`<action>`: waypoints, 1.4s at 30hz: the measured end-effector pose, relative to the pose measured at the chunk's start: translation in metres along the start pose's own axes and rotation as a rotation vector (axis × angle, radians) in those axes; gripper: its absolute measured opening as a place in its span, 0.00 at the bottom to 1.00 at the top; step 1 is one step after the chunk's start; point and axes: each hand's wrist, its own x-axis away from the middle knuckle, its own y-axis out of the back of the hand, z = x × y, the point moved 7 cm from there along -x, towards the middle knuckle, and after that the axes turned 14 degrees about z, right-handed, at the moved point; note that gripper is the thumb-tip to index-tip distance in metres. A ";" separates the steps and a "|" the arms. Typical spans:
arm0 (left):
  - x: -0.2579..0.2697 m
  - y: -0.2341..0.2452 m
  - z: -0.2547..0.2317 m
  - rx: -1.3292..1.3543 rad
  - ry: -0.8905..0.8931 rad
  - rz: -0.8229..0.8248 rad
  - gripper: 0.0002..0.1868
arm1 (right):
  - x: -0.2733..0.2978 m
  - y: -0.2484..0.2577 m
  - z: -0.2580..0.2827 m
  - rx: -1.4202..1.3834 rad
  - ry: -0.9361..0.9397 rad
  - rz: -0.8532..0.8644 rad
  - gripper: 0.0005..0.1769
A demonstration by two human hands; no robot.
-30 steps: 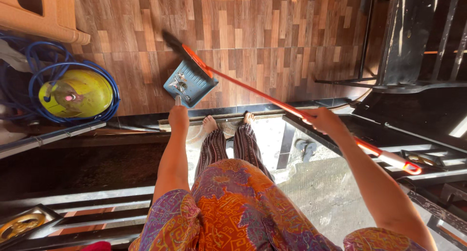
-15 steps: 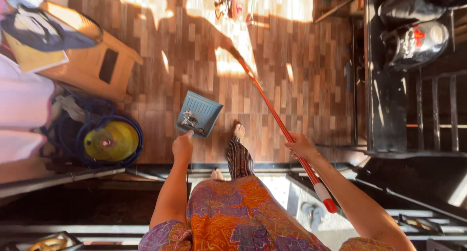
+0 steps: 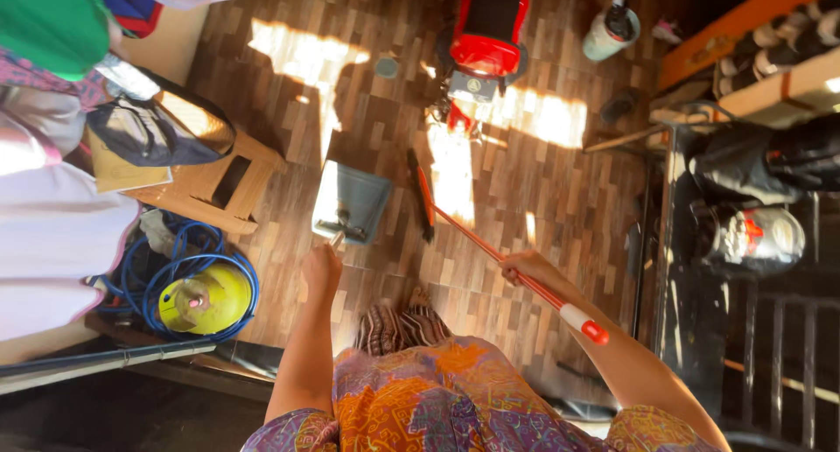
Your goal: The person sweeps dust and debris from a tiled floor into a dustpan using a broom, maneuvering around a scooter, helmets, and a shoe rack.
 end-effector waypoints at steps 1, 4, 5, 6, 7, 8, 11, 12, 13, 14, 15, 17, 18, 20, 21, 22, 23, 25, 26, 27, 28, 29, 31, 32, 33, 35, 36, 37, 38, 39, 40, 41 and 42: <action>-0.009 0.004 0.000 0.003 0.020 -0.005 0.14 | -0.013 0.005 0.019 -0.012 -0.068 -0.007 0.12; -0.051 0.021 -0.003 -0.045 0.068 -0.038 0.11 | -0.050 0.010 0.073 -0.095 -0.051 0.018 0.08; -0.064 0.024 0.000 0.019 0.077 0.002 0.09 | -0.066 0.011 0.093 -0.177 0.022 0.048 0.09; -0.083 0.027 0.000 0.084 0.085 0.036 0.08 | -0.083 0.018 0.111 -0.159 0.032 0.052 0.09; -0.107 0.034 -0.002 0.093 0.091 0.019 0.08 | -0.103 0.022 0.127 -0.111 0.010 0.080 0.07; -0.117 0.038 0.000 0.111 0.096 0.002 0.07 | -0.114 0.022 0.128 -0.079 -0.029 0.106 0.11; -0.170 0.054 0.000 0.077 0.127 0.040 0.10 | -0.159 0.034 0.142 0.028 -0.241 0.131 0.14; -0.193 0.059 -0.001 0.028 0.161 0.106 0.14 | -0.175 0.042 0.157 0.031 -0.226 0.127 0.14; -0.219 0.069 -0.005 0.027 0.153 0.091 0.14 | -0.190 0.053 0.172 0.065 -0.226 0.081 0.16; -0.236 0.072 -0.008 0.051 0.131 0.120 0.12 | -0.201 0.062 0.180 0.091 -0.238 0.035 0.22; -0.255 0.074 -0.010 0.074 0.109 0.149 0.10 | -0.218 0.070 0.193 0.086 -0.234 0.032 0.22; -0.279 0.072 -0.014 0.063 0.113 0.184 0.10 | -0.239 0.083 0.217 0.266 -0.157 0.007 0.17; -0.287 0.069 -0.015 0.053 0.121 0.210 0.10 | -0.243 0.089 0.220 0.259 -0.181 0.011 0.17; -0.321 0.070 -0.019 0.034 0.129 0.236 0.11 | -0.260 0.108 0.250 0.069 -0.053 -0.002 0.14; -0.343 0.073 -0.023 0.025 0.127 0.236 0.12 | -0.273 0.119 0.265 0.070 -0.050 -0.007 0.14; -0.358 0.075 -0.027 0.031 0.130 0.233 0.12 | -0.283 0.135 0.275 0.021 -0.087 -0.041 0.14; -0.372 0.075 -0.030 -0.005 0.138 0.239 0.12 | -0.294 0.153 0.284 -0.028 -0.124 -0.075 0.14; -0.392 0.068 -0.033 -0.038 0.152 0.266 0.12 | -0.332 0.186 0.322 -0.007 -0.039 0.006 0.08; -0.401 0.066 -0.036 -0.029 0.159 0.245 0.12 | -0.348 0.206 0.341 0.013 0.010 -0.029 0.07; -0.409 0.064 -0.040 -0.021 0.166 0.224 0.13 | -0.363 0.226 0.362 0.033 0.061 -0.062 0.08; -0.415 0.059 -0.044 -0.014 0.176 0.230 0.13 | -0.379 0.243 0.380 0.039 0.050 -0.058 0.08; -0.417 0.057 -0.053 -0.030 0.158 0.199 0.12 | -0.394 0.263 0.398 0.039 0.059 -0.084 0.05; -0.437 0.056 -0.070 -0.039 0.160 0.151 0.11 | -0.439 0.306 0.454 0.059 0.076 -0.094 0.03; -0.437 0.051 -0.075 0.021 0.205 0.167 0.12 | -0.456 0.331 0.477 0.173 0.109 -0.165 0.04; -0.439 0.047 -0.079 0.080 0.251 0.183 0.13 | -0.475 0.356 0.500 0.286 0.144 -0.236 0.05; -0.452 0.040 -0.093 0.085 0.279 0.197 0.13 | -0.522 0.406 0.539 0.280 0.099 -0.362 0.14; -0.454 0.035 -0.099 0.088 0.295 0.219 0.13 | -0.546 0.421 0.561 0.287 0.090 -0.348 0.14; -0.458 0.032 -0.103 0.090 0.312 0.224 0.13 | -0.570 0.432 0.580 0.275 0.103 -0.328 0.08; -0.459 0.029 -0.106 0.121 0.342 0.223 0.13 | -0.587 0.444 0.586 0.259 0.111 -0.316 0.04; -0.459 0.026 -0.109 0.152 0.372 0.222 0.13 | -0.604 0.450 0.581 0.263 0.099 -0.308 0.04; -0.461 0.024 -0.113 0.159 0.382 0.223 0.13 | -0.620 0.456 0.577 0.226 0.058 -0.354 0.04; -0.459 0.021 -0.114 0.190 0.416 0.228 0.14 | -0.634 0.459 0.572 0.190 0.017 -0.401 0.06; -0.458 0.019 -0.114 0.217 0.446 0.239 0.15 | -0.646 0.451 0.562 0.262 -0.018 -0.374 0.05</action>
